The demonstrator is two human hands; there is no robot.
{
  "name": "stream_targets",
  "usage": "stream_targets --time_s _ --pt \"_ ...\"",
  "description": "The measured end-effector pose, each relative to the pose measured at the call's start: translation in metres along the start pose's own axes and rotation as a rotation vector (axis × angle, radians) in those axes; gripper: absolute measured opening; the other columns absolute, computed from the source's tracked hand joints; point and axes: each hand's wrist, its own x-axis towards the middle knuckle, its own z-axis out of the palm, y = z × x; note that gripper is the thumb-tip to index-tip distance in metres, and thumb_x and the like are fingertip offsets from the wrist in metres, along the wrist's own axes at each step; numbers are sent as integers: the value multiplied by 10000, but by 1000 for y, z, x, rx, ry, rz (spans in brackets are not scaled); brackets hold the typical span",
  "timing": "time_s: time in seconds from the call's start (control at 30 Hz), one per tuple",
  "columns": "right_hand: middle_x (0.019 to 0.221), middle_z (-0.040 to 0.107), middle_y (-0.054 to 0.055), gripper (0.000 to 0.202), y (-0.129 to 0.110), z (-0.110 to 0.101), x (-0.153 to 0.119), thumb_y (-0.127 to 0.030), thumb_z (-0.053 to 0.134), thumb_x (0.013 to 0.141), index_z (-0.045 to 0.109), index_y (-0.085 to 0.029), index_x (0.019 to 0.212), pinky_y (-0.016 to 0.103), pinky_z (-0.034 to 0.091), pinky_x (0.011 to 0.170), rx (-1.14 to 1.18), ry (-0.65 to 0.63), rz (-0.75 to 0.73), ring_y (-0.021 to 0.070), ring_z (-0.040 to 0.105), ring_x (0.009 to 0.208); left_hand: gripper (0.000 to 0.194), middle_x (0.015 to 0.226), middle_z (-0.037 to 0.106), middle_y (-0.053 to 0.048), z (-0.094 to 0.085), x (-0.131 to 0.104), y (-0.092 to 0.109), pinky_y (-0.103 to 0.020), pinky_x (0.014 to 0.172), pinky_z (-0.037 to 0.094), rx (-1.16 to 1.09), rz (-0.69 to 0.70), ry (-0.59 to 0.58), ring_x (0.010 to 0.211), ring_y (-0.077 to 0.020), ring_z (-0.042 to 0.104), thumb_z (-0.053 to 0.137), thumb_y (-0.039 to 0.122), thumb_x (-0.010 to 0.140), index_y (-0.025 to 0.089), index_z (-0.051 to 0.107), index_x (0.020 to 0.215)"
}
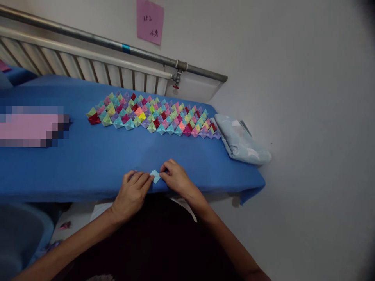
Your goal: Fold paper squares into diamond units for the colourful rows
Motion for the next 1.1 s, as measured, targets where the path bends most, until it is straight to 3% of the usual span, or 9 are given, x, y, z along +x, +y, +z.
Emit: stream_targets --time_s 0.2,0.37,0.77,1.1 --pt "786 500 -36 91 -5 0 0 -108 630 813 606 -183 768 229 359 647 -63 -12 7 93 464 672 370 1009 703 -116 -1 5 3 -444 915 395 13 -14 -18 903 -237 615 408 17 878 142 669 1108" --pt "831 532 -26 90 -11 1 -2 -242 695 829 620 -191 829 245 342 656 -118 12 14 106 472 700 368 992 706 -107 -2 4 1 -433 926 389 14 2 -10 891 -222 612 408 17 886 132 657 1131" --pt "801 503 -34 90 -12 -3 2 -258 679 833 609 -201 837 250 307 627 -173 -47 -1 110 455 684 294 1015 698 -128 -3 0 -3 -397 787 431 -18 -45 7 880 -241 588 437 85 926 120 666 1106" --pt "866 534 -19 183 -17 -1 4 -354 706 819 608 -206 863 259 328 654 -199 -45 26 125 484 734 317 1041 694 -129 -5 2 -3 -400 787 419 4 -41 -38 887 -247 585 425 76 916 132 653 1130"
